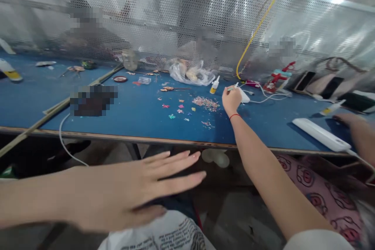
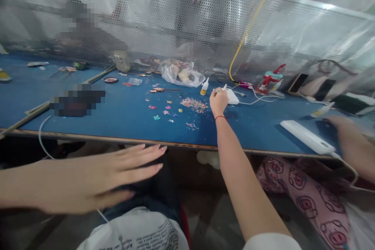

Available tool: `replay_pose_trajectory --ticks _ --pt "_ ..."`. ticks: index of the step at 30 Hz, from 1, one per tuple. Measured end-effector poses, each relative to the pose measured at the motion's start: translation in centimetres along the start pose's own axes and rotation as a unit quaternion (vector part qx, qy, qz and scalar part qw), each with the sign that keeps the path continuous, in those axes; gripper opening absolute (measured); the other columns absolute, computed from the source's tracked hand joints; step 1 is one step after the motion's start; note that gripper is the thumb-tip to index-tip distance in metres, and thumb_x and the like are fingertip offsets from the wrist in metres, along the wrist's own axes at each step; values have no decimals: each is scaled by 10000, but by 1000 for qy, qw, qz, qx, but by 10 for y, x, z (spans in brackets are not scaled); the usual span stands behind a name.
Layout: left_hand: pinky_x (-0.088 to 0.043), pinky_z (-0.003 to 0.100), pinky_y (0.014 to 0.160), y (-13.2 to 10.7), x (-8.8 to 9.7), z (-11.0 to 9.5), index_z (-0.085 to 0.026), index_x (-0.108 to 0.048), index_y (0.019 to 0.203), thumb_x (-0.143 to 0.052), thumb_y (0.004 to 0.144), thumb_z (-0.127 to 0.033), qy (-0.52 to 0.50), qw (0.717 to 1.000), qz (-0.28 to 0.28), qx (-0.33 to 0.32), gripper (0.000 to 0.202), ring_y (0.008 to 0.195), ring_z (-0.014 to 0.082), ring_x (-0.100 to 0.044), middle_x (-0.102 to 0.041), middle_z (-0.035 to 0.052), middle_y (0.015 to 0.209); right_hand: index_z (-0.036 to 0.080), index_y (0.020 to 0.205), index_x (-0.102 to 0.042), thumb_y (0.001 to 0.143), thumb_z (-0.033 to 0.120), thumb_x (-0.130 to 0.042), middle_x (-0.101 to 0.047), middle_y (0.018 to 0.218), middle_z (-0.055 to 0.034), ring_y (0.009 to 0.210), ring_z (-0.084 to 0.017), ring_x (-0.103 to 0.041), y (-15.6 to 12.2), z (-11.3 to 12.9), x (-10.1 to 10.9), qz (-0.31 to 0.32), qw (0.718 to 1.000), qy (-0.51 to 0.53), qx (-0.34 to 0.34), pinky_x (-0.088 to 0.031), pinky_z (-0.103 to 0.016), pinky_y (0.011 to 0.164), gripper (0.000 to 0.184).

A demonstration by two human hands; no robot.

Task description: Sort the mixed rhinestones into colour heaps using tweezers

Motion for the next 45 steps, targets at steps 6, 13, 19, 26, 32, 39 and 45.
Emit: replay_pose_trajectory --ticks 6,13,19,26,32,39,45 --pt "-87 431 1374 50 15 83 -436 44 1650 -315 1096 -320 87 996 -20 12 670 1638 206 -26 55 -111 1741 179 823 -597 924 216 -507 -513 790 -62 805 -238 -505 0 0 -1 4 1000 -13 0 -423 -366 773 140" --pt "-129 521 1341 72 16 217 -233 -43 1683 -284 1069 -430 81 969 -167 161 687 1636 295 47 19 30 1766 180 834 -625 926 234 -510 -530 759 -60 756 -234 -496 2 -3 -4 12 1000 -29 1 -405 -350 737 157" --pt "-116 552 1335 92 9 271 -161 -109 1674 -232 1040 -294 95 938 -237 236 659 1642 300 -13 -101 97 1760 171 869 -640 945 241 -508 -578 816 -89 781 -235 -516 3 -5 -7 19 999 -47 -1 -395 -342 743 168" --pt "-155 618 1306 105 7 297 -207 -140 1672 -282 1009 -244 102 897 -313 295 679 1643 303 -49 -148 99 1754 171 879 -637 958 249 -503 -588 831 -96 790 -236 -522 3 -4 -8 33 998 -60 8 -388 -337 745 174" --pt "-56 593 1329 97 26 309 -241 -179 1668 -282 1009 -253 152 862 -370 312 667 1647 268 -9 -136 42 1760 174 856 -636 947 248 -509 -578 798 -87 780 -237 -519 2 -3 -8 33 997 -61 16 -386 -333 734 172" --pt "-169 610 1316 70 21 325 -244 -154 1667 -301 1006 -242 127 833 -410 349 677 1644 277 -70 -180 62 1750 168 852 -642 937 242 -526 -574 794 -86 746 -224 -497 2 -4 -9 39 997 -64 15 -377 -332 717 162" --pt "-193 636 1305 62 22 325 -187 -143 1663 -345 950 -186 114 819 -416 379 741 1639 318 -91 -208 112 1738 167 832 -627 925 225 -525 -560 773 -85 727 -224 -483 1 -2 -8 39 997 -69 20 -371 -342 706 149"
Point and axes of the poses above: each hand's wrist, its own y-axis towards the middle knuckle, its own x-axis out of the back of the hand, z = x × y, the point moved 3 cm from there along y, towards the middle knuckle
